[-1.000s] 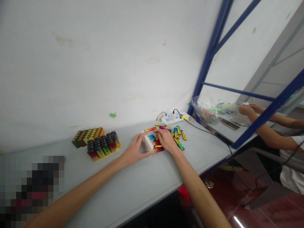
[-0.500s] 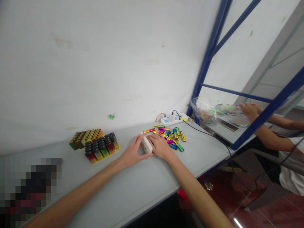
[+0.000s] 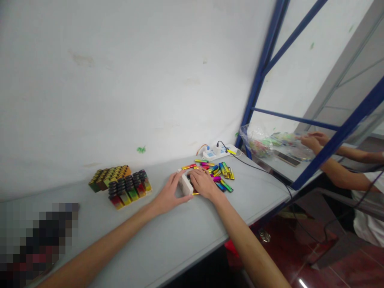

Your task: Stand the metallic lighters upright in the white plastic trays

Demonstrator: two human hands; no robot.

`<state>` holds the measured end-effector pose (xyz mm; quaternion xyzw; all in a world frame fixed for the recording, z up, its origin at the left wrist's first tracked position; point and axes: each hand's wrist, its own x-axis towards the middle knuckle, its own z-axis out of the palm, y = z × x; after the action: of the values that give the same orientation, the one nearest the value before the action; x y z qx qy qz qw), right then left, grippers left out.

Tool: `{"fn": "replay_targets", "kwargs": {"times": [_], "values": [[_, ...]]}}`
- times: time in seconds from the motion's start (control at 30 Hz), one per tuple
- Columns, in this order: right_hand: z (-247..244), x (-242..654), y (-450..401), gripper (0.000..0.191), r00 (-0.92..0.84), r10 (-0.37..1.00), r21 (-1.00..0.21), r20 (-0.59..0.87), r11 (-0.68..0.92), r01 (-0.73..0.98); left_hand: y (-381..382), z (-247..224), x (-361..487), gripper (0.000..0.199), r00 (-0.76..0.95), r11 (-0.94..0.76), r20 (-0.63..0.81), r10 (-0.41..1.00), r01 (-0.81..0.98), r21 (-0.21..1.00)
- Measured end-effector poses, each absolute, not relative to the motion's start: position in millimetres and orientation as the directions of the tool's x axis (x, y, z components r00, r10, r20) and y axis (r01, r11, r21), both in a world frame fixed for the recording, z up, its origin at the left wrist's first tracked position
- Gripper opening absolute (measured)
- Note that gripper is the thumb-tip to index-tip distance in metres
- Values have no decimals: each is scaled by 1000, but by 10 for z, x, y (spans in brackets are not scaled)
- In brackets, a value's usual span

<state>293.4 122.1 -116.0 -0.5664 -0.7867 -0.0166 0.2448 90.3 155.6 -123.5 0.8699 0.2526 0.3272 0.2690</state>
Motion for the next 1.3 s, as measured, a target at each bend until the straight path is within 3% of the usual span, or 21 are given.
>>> {"fn": "replay_targets", "kwargs": {"times": [0.13, 0.3, 0.43, 0.5, 0.83, 0.93, 1.1, 1.3], "values": [[-1185, 2872, 1236, 36, -253, 868, -255, 428, 384, 887, 1549, -1225, 910, 92, 661, -736, 445, 604, 247, 631], [-1210, 2850, 1248, 52, -347, 877, -217, 333, 430, 876, 1534, -1201, 915, 95, 669, -709, 398, 628, 280, 648], [-1161, 2855, 1227, 46, -366, 880, -197, 303, 434, 879, 1514, -1188, 908, 95, 672, -713, 394, 627, 292, 637], [-1138, 2870, 1208, 40, -340, 886, -196, 315, 412, 890, 1506, -1187, 898, 93, 664, -728, 419, 620, 286, 624], [-1132, 2956, 1190, 44, -168, 913, -238, 372, 268, 933, 1502, -1190, 888, 92, 655, -737, 429, 622, 303, 604], [-1127, 2857, 1177, 39, -259, 893, -226, 369, 357, 907, 1520, -1201, 894, 95, 673, -730, 407, 617, 296, 616], [-1161, 2811, 1188, 58, -384, 879, -197, 282, 444, 874, 1529, -1201, 887, 97, 684, -723, 392, 615, 290, 627], [-1159, 2896, 1195, 39, -312, 903, -161, 296, 369, 915, 1491, -1197, 862, 92, 668, -730, 404, 625, 318, 605]]}}
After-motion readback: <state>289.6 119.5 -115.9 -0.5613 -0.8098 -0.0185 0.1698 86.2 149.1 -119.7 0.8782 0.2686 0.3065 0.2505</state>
